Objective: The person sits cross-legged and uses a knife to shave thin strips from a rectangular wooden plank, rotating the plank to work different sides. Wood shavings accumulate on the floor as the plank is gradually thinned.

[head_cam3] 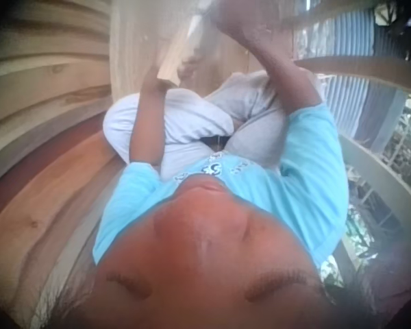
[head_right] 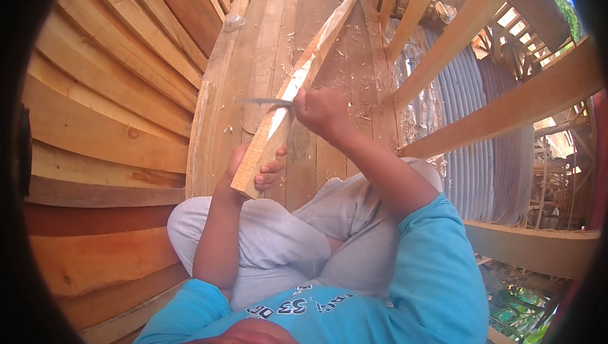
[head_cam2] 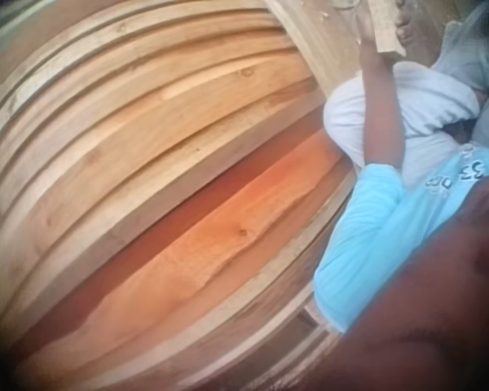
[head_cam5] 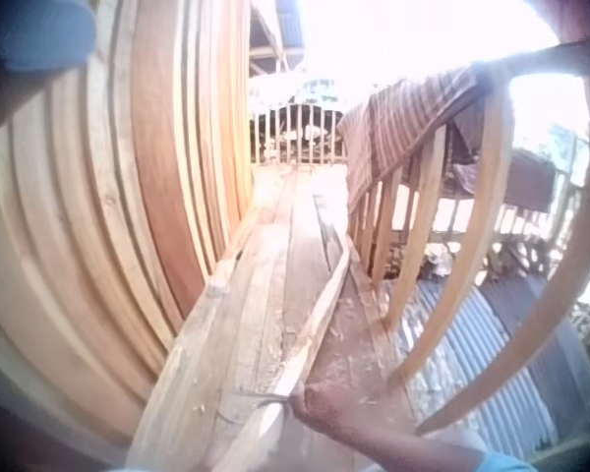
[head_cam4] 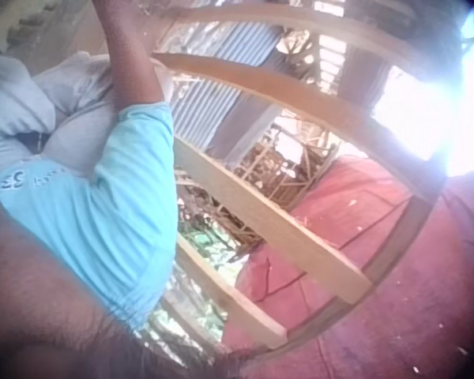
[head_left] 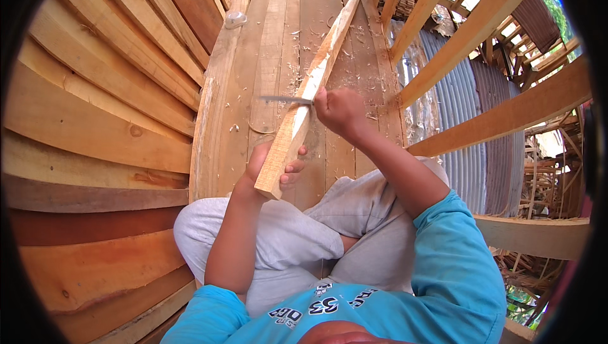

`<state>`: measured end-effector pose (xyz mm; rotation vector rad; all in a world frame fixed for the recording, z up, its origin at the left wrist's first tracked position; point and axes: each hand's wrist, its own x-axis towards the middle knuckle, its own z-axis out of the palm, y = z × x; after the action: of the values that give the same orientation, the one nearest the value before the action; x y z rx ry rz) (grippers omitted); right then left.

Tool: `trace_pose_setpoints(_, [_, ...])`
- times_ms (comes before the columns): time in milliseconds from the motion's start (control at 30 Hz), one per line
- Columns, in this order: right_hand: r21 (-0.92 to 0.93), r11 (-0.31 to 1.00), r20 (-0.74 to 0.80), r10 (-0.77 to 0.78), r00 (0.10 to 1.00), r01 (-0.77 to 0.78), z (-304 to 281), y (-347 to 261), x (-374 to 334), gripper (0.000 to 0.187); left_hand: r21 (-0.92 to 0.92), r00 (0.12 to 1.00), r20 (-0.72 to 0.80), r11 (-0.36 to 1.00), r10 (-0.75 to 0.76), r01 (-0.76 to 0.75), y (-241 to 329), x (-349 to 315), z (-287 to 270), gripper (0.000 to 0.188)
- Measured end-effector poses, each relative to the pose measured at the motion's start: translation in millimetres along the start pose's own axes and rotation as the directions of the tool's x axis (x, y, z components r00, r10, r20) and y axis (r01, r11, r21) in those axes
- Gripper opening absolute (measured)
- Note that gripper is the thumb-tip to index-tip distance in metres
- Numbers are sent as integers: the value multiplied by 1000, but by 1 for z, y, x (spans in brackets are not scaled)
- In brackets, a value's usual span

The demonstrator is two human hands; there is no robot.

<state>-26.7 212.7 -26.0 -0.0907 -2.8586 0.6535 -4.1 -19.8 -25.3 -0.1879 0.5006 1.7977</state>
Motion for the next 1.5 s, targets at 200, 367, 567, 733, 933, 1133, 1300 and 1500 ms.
trace_pose_setpoints(200, [1,995,-213,98,972,-100,10,40,17,54,52,999,-47,999,-12,14,-5,8,8,37])
trace_pose_setpoints(367, [-15,984,-137,175,975,-179,16,58,22,55,185,990,-132,982,59,-34,-9,4,13,37])
trace_pose_setpoints(567, [43,998,-115,56,992,-51,11,29,11,57,-4,999,16,1000,-29,29,3,2,4,36])
trace_pose_setpoints(733, [65,985,-185,172,968,-162,14,39,20,56,-195,990,105,974,-92,111,-3,3,1,41])
trace_pose_setpoints(933, [-2,991,-240,127,962,-131,3,62,29,56,244,971,-214,969,104,-50,-12,6,15,37])
trace_pose_setpoints(1133, [-12,998,-226,61,972,-65,9,53,24,55,208,995,-94,978,46,-25,-1,0,7,38])
trace_pose_setpoints(1300, [19,996,-199,94,976,-92,19,31,12,54,79,989,-138,996,50,-40,-3,5,17,37])
trace_pose_setpoints(1500, [-29,984,-272,162,949,-176,15,53,20,55,168,969,-223,983,106,-69,-11,14,12,38])
